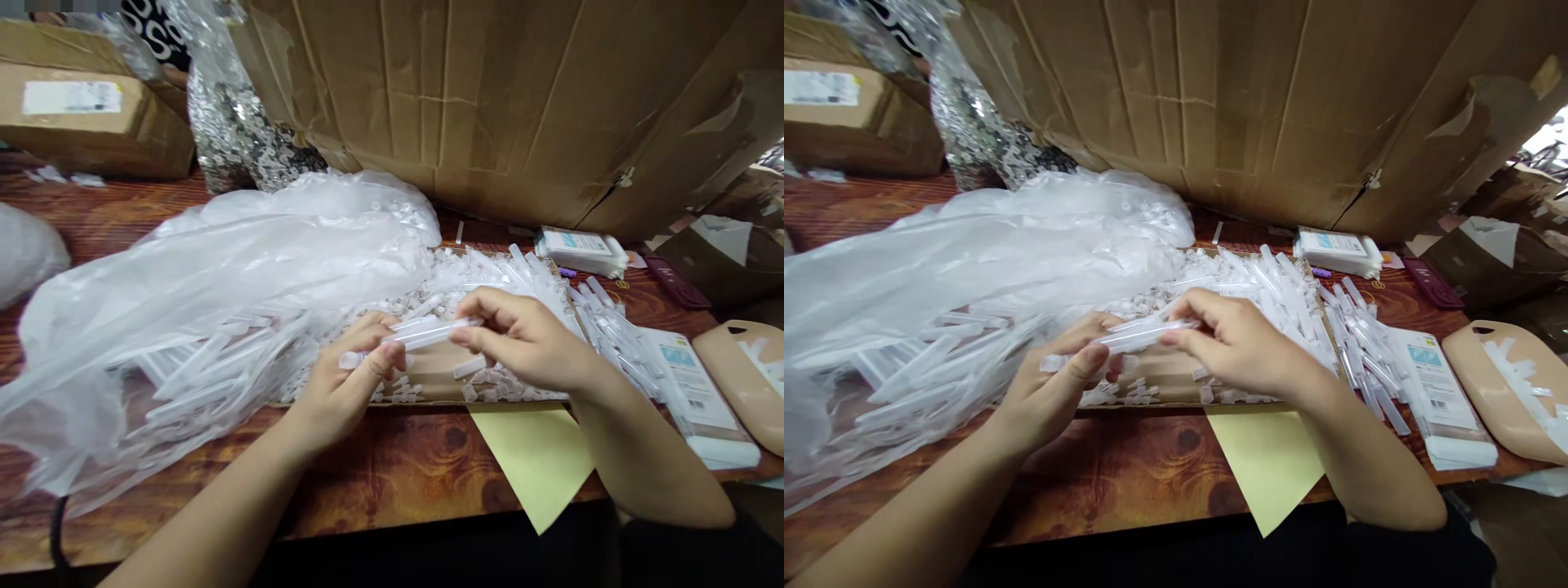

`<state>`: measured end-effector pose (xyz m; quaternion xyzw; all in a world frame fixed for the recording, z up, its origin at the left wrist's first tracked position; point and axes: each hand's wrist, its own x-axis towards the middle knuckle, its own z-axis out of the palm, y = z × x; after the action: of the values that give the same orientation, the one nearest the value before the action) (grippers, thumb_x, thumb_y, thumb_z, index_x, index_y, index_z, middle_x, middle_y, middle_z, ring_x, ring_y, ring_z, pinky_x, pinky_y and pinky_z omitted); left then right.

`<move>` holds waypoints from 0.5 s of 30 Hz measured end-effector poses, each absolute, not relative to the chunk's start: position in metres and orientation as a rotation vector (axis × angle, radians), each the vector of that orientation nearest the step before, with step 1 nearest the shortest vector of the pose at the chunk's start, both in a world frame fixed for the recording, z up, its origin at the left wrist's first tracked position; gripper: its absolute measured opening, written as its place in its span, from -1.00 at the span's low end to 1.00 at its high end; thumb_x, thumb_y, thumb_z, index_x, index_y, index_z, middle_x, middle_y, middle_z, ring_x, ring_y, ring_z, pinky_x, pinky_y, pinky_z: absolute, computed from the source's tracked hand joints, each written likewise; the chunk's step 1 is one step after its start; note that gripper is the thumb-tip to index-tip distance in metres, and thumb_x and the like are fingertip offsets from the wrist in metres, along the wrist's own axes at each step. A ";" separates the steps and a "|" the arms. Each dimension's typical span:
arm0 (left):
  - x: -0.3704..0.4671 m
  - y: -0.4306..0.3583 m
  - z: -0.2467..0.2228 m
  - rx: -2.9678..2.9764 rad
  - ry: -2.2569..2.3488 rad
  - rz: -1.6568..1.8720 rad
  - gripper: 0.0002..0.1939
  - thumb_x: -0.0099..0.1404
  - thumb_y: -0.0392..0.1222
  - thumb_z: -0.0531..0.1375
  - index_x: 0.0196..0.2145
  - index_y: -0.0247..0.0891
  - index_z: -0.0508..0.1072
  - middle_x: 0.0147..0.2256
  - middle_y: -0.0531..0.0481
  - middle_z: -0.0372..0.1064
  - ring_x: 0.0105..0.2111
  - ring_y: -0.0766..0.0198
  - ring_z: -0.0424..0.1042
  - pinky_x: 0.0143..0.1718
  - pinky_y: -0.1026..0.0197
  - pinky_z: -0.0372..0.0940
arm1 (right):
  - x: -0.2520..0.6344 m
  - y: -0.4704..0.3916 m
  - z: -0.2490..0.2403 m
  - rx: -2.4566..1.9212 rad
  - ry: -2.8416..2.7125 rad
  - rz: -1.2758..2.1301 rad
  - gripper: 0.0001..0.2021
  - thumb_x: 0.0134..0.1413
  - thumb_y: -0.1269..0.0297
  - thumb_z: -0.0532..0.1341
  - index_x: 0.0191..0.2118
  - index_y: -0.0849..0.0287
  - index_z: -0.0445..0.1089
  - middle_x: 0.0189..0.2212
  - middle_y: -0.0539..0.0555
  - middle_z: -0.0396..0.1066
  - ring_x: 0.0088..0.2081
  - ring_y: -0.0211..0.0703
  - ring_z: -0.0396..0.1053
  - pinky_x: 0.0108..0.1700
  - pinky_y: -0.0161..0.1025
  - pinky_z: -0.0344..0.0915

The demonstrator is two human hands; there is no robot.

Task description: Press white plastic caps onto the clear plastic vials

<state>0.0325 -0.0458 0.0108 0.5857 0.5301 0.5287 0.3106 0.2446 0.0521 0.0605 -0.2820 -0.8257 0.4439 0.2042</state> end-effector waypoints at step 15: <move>0.017 -0.033 0.009 0.767 1.457 1.529 -0.59 0.09 0.18 0.36 -0.36 -0.23 0.49 -0.39 -0.03 0.49 -0.66 0.40 0.30 -0.73 0.40 -0.06 | 0.284 0.119 0.047 -1.363 -2.560 -0.050 -0.81 0.12 0.25 0.34 -0.15 0.17 0.46 -0.12 0.17 0.33 -0.19 0.02 0.39 -0.14 -0.09 0.32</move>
<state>0.0174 -0.0331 0.0090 0.3079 0.5846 0.6135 0.4326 0.2838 0.1187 0.0472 -0.4666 -0.8761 -0.0170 0.1202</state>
